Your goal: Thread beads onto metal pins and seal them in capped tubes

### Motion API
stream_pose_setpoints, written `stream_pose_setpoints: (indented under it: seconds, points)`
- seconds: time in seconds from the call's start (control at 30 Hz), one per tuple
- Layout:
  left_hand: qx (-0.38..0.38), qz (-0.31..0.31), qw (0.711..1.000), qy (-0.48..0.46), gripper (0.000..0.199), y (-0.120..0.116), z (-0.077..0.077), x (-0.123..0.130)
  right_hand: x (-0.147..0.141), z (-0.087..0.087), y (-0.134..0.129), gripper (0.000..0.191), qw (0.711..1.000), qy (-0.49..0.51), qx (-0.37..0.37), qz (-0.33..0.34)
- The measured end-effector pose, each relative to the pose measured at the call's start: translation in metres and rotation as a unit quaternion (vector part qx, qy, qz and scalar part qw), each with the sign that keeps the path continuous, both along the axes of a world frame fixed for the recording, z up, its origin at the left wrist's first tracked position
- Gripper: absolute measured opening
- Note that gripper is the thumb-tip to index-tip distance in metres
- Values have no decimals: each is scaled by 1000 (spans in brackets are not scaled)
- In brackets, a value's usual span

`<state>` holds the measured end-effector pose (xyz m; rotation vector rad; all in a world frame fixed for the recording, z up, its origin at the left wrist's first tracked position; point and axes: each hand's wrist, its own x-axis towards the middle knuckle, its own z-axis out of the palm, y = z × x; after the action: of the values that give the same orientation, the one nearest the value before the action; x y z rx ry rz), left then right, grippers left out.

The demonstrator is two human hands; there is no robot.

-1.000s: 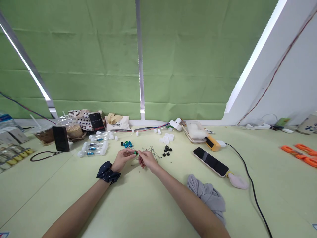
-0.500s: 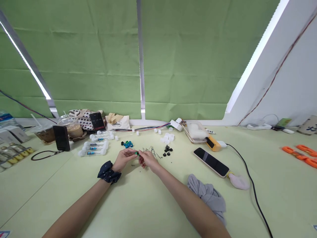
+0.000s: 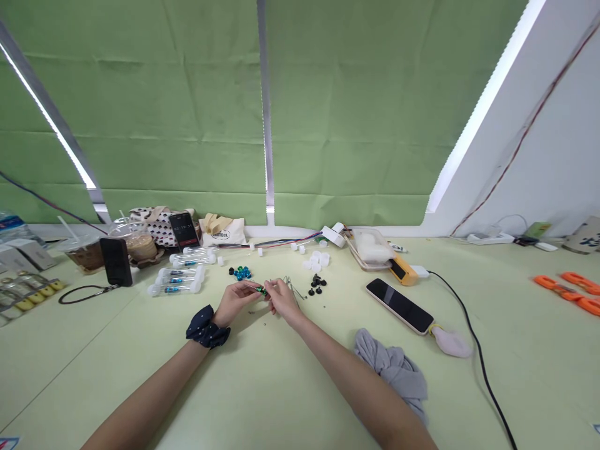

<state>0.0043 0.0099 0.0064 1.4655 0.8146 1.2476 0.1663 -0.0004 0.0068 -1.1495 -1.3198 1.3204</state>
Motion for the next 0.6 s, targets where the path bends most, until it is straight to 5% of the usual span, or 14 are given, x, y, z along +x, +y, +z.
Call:
stream_pose_setpoints:
  seconds: [0.1, 0.23, 0.47, 0.6]
  points:
    - [92, 57, 990, 89, 16, -2, 1, 4, 0, 6, -7, 50, 983, -62, 155, -77]
    - [196, 75, 962, 175, 10, -6, 2, 11, -1, 9, -12, 34, 967, -98, 233, -37]
    - [277, 50, 917, 282, 23, 5, 13, 1, -1, 4, -4, 35, 977, 21, 207, -42]
    - [286, 163, 866, 376, 28, 51, 18, -28, 3, 0, 4, 39, 979, 61, 174, -82]
